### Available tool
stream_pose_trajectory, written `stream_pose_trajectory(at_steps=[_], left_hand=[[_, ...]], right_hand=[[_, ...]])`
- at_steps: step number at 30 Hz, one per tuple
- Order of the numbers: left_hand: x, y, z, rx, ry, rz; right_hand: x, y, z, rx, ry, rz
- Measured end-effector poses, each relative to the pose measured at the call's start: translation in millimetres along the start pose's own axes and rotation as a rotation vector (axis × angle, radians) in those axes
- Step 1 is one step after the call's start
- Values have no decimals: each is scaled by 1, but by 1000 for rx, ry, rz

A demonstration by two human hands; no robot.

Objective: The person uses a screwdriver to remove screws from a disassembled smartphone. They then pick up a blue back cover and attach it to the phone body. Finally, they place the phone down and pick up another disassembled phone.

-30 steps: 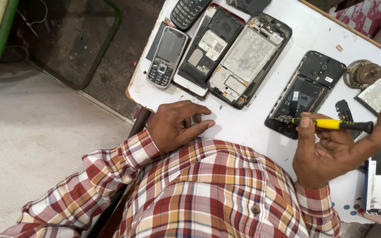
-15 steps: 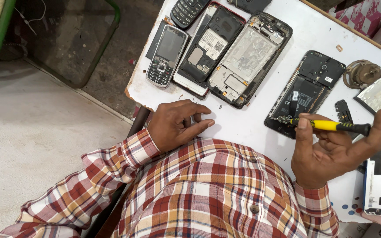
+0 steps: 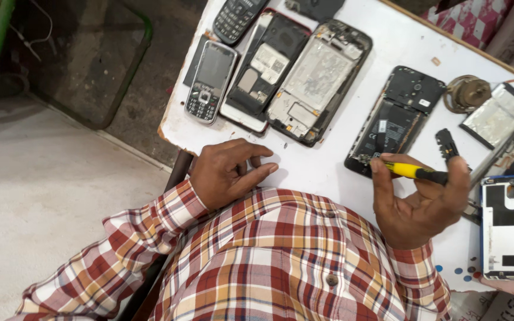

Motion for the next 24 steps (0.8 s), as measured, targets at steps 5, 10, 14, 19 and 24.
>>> stream_pose_trajectory(at_steps=[5,10,14,19,24], left_hand=[[-2,2,-7,-1,9,-2],[-3,3,-12,-18,6,-12],[-3,3,-12,-23,9,-14],[-3,1,-10,-23,22,-3],[-3,2,-10,-9,-4,-14]], right_hand=[[-7,1,2,10,-22,19],[-16,5,8,-84,52,107],[-18,5,7,-110,41,128],[-20,5,7,41,74,21],[-25,2,10,-130,64,98]])
Point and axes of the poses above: each hand's wrist, its own x-axis away from the middle knuckle, its own y-axis out of the back of the hand, z = x × y, the point moved 5 cm from there along -x, towards the middle knuckle, and after that the axes turned 1 degree about -y, right-handed, at the moved point
